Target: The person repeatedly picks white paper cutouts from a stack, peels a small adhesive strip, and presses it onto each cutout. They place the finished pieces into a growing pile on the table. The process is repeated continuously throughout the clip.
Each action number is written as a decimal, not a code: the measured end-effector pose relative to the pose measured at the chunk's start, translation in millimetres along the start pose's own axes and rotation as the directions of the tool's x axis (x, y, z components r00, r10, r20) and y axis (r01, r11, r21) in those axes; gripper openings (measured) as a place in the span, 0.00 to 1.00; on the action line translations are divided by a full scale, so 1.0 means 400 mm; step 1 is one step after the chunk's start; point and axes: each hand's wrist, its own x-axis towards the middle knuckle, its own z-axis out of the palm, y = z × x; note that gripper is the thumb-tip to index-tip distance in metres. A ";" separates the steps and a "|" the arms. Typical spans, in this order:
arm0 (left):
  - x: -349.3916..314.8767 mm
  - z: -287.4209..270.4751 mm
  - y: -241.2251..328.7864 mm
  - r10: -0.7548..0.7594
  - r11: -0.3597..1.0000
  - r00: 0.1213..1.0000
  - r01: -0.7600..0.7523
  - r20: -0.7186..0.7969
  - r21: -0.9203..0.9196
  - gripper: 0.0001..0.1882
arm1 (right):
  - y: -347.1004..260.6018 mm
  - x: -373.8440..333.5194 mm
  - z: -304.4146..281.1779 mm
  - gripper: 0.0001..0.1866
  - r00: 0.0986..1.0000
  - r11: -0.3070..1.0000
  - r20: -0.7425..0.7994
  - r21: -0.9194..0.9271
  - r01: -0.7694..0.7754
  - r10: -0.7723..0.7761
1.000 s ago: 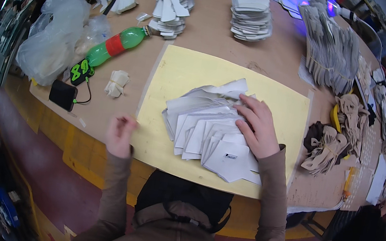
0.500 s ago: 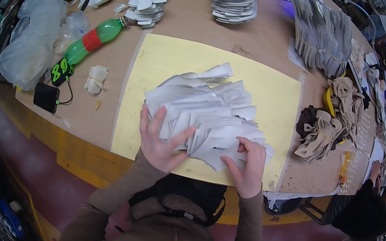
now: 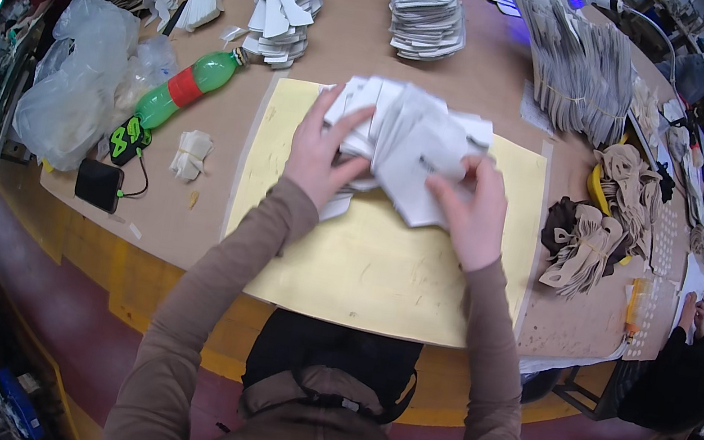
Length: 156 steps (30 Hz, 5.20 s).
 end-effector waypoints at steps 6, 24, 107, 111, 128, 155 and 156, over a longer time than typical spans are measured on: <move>0.017 -0.039 0.005 -0.066 0.992 0.992 0.077 0.110 -0.102 0.35 | -0.060 0.033 -0.051 0.12 0.970 0.787 0.076 0.571 -0.233 0.232; -0.280 -0.026 0.140 -0.303 0.872 0.911 0.383 0.278 -0.305 0.14 | -0.020 -0.183 -0.023 0.13 0.847 0.942 0.510 0.191 -0.278 0.146; -0.390 0.010 0.194 -0.081 0.934 0.953 -0.030 0.292 0.355 0.28 | -0.066 -0.339 -0.006 0.15 0.952 0.935 0.304 -0.325 0.139 -0.036; -0.378 0.017 0.201 -0.158 0.949 0.960 0.084 0.229 0.304 0.22 | -0.062 -0.338 -0.008 0.15 0.952 0.933 0.305 -0.330 0.145 -0.040; -0.433 -0.205 0.078 -0.459 0.847 0.878 0.388 -0.132 -0.364 0.10 | 0.012 -0.097 -0.044 0.26 0.999 0.982 0.027 -0.184 -0.034 0.039; -0.337 -0.021 0.200 -0.314 0.888 0.939 0.343 0.143 -0.306 0.24 | -0.037 -0.266 -0.062 0.13 0.963 0.984 0.247 0.107 -0.142 0.112; -0.339 -0.016 0.200 -0.393 0.803 0.905 0.423 0.161 -0.419 0.25 | -0.036 -0.273 -0.064 0.13 0.969 0.981 0.231 0.144 -0.128 0.092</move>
